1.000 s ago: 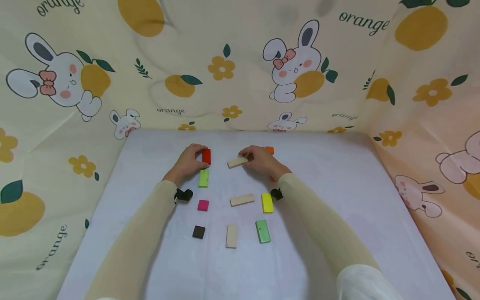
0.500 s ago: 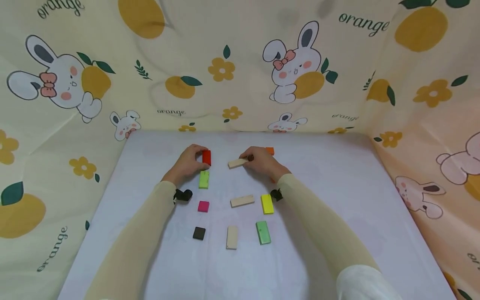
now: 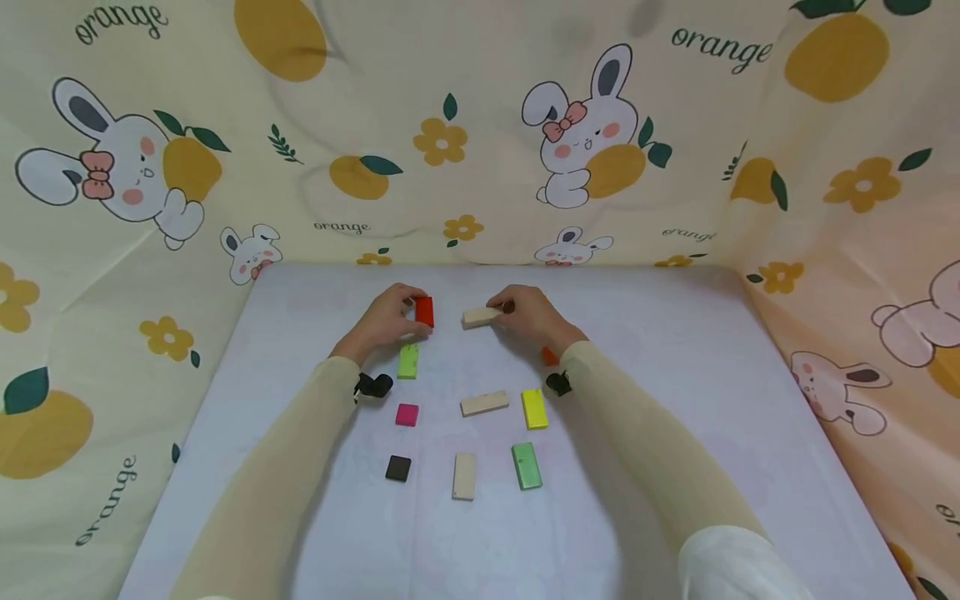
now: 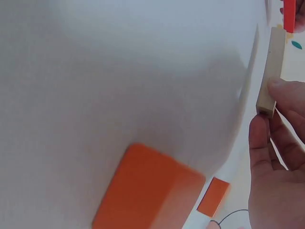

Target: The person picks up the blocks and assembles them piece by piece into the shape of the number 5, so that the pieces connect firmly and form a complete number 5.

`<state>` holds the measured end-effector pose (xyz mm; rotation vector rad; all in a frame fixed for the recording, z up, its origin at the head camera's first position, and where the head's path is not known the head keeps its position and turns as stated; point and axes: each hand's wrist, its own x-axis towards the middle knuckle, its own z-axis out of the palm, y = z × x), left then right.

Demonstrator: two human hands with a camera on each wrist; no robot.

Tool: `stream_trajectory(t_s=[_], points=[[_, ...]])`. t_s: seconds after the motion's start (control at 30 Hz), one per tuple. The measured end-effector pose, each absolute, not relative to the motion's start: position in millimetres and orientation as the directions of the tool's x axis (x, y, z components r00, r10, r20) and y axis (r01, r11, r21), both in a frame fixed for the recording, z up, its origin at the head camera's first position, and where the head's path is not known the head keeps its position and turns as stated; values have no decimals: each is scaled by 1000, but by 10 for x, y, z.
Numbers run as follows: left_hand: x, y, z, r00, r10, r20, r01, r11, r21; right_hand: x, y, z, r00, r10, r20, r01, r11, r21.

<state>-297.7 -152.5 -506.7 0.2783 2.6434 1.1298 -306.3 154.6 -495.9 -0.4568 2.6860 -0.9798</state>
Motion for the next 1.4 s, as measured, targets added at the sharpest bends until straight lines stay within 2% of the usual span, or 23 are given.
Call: stream_trajectory(t_s=[0.4, 0.93, 1.2, 1.4], points=[[-3098, -1295, -4985, -921, 351, -171, 138, 702, 699, -3176, 1569, -4932, -939, -322, -118, -171, 738, -653], [-3188, -1055, -4985, -916, 369, -159, 155, 691, 706, -3301, 1548, -4929, -941, -310, -133, -158, 753, -639], [-3220, -972, -5045, -923, 343, -176, 125, 698, 705, -3329, 1505, -4951, -949, -280, -147, -131, 770, -624], [-3259, -956, -5111, -916, 373, -149, 175, 705, 687, -3369, 1491, -4970, -950, -264, -165, -110, 780, -616]])
